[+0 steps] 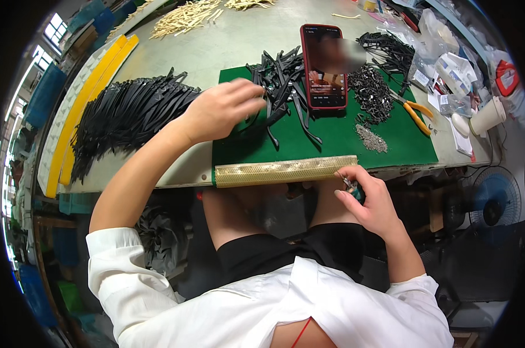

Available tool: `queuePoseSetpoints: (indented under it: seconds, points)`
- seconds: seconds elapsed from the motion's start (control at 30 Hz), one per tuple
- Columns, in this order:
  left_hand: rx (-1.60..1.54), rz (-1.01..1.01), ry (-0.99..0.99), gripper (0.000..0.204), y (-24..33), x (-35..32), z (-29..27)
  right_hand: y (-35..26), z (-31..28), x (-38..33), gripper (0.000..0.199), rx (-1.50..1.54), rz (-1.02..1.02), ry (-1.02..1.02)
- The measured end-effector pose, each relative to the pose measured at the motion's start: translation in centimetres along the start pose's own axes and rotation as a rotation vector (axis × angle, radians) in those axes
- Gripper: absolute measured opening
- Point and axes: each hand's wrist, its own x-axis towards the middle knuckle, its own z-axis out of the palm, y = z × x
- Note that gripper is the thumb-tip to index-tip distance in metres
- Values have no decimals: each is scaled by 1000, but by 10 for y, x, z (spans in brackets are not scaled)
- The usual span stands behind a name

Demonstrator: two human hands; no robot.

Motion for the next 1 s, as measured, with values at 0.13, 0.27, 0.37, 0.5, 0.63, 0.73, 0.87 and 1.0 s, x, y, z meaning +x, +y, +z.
queuePoseSetpoints:
  seconds: [0.13, 0.27, 0.37, 0.5, 0.63, 0.73, 0.87, 1.0]
  points:
    - [-132, -502, 133, 13, 32, 18, 5, 2, -2, 2, 34, 9, -7, 17]
    - [-5, -607, -81, 24, 51, 47, 22, 1, -7, 4, 33, -12, -21, 49]
    - [-124, -755, -209, 24, 46, 54, 15, 2, -23, 8, 35, -28, 44, 172]
    - [-543, -889, -24, 19, 46, 50, -1, 16, -58, 17, 43, -257, 168, 169]
    - [-1031, -908, 199, 17, 77, 45, -15, 24, -65, 28, 49, -475, 16, -68]
    - [-1095, -871, 154, 28, 113, 41, -13, 18, -55, 48, 47, -650, -40, -153]
    - [-1360, -786, 45, 28, 141, 39, -8, 25, -46, 70, 44, -837, -32, -181]
    - [-1407, -753, 47, 28, 149, 32, -3, 19, -53, 60, 41, -850, 8, -198]
